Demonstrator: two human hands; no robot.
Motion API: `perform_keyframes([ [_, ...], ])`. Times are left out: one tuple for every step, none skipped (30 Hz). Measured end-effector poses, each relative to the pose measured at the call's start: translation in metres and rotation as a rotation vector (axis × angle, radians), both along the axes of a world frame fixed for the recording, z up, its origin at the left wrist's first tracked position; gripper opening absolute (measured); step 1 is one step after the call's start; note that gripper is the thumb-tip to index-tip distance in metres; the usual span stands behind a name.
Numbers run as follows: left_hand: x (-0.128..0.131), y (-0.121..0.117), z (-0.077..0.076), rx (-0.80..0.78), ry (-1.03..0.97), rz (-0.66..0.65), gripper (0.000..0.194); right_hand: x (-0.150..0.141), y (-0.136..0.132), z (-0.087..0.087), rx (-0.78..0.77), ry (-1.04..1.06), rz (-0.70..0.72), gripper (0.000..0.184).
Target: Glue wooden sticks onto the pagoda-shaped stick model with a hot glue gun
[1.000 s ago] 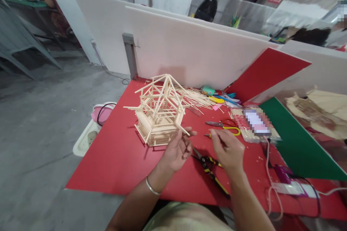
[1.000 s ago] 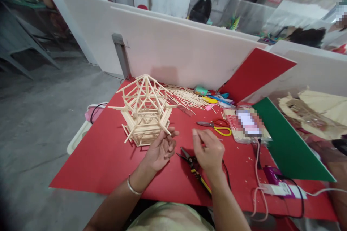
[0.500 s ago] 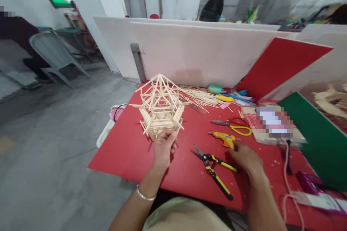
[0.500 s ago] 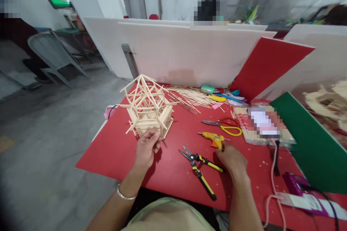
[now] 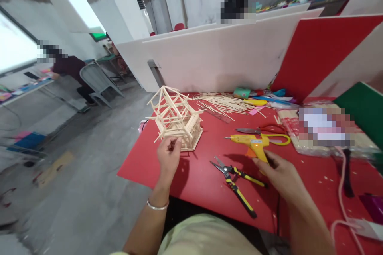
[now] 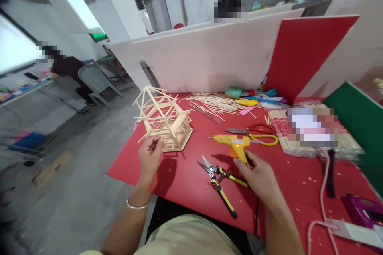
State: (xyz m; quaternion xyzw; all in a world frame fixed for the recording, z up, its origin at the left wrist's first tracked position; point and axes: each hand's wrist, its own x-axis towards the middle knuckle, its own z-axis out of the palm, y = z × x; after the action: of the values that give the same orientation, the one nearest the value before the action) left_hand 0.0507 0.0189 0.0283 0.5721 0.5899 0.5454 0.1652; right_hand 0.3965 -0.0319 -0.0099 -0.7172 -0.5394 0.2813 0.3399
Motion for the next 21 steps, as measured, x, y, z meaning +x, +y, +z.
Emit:
perform_keyframes([
  [0.0,0.002,0.002,0.028,0.035,0.014,0.02,-0.008,-0.002,0.012,0.057,0.062,0.048,0.048],
  [0.0,0.004,0.004,0.053,0.067,0.023,0.019,-0.017,-0.002,0.025,0.11,0.114,0.103,0.045],
  [0.0,0.006,0.005,0.068,0.097,0.029,0.019,-0.027,0.001,0.037,0.156,0.151,0.156,0.04],
  [0.0,0.009,0.006,0.074,0.122,0.031,0.019,-0.038,0.006,0.047,0.189,0.171,0.192,0.035],
  [-0.001,0.012,0.006,0.072,0.141,0.031,0.02,-0.049,0.014,0.055,0.227,0.174,0.211,0.031],
  [-0.002,0.015,0.005,0.061,0.154,0.031,0.022,-0.06,0.024,0.061,0.273,0.155,0.208,0.027],
  [-0.003,0.018,0.003,0.042,0.165,0.029,0.024,-0.071,0.033,0.065,0.317,0.125,0.202,0.023],
  [-0.004,0.02,0.001,0.022,0.176,0.027,0.027,-0.082,0.043,0.066,0.365,0.081,0.198,0.019],
  [-0.006,0.022,-0.001,0.004,0.187,0.027,0.029,-0.091,0.051,0.066,0.416,0.037,0.194,0.016],
  [-0.007,0.023,-0.003,-0.012,0.199,0.026,0.031,-0.1,0.058,0.064,0.455,-0.006,0.205,0.013],
  [-0.009,0.024,-0.005,-0.025,0.214,0.025,0.034,-0.108,0.063,0.061,0.494,-0.042,0.218,0.011],
  [-0.01,0.023,-0.007,-0.034,0.229,0.024,0.036,-0.114,0.067,0.057,0.527,-0.07,0.233,0.011],
  [-0.011,0.023,-0.008,-0.036,0.243,0.022,0.037,-0.118,0.068,0.054,0.553,-0.091,0.247,0.011],
  [-0.011,0.022,-0.009,-0.034,0.257,0.018,0.039,-0.121,0.069,0.05,0.575,-0.104,0.255,0.012],
  [-0.012,0.021,-0.009,-0.031,0.271,0.012,0.039,-0.123,0.069,0.047,0.593,-0.112,0.259,0.012],
  [-0.012,0.02,-0.01,-0.026,0.285,0.007,0.04,-0.124,0.068,0.045,0.606,-0.116,0.259,0.012],
  [-0.012,0.02,-0.01,-0.023,0.295,0.004,0.041,-0.124,0.068,0.044,0.617,-0.114,0.258,0.012],
  [-0.011,0.02,-0.011,-0.019,0.302,0.004,0.041,-0.125,0.067,0.042,0.628,-0.108,0.256,0.012],
  [-0.011,0.02,-0.011,-0.017,0.306,0.006,0.041,-0.125,0.067,0.041,0.645,-0.097,0.253,0.011],
  [-0.011,0.02,-0.012,-0.015,0.31,0.008,0.041,-0.126,0.066,0.04,0.668,-0.086,0.252,0.011],
  [-0.011,0.02,-0.013,-0.01,0.315,0.012,0.041,-0.126,0.066,0.039,0.694,-0.076,0.249,0.011],
])
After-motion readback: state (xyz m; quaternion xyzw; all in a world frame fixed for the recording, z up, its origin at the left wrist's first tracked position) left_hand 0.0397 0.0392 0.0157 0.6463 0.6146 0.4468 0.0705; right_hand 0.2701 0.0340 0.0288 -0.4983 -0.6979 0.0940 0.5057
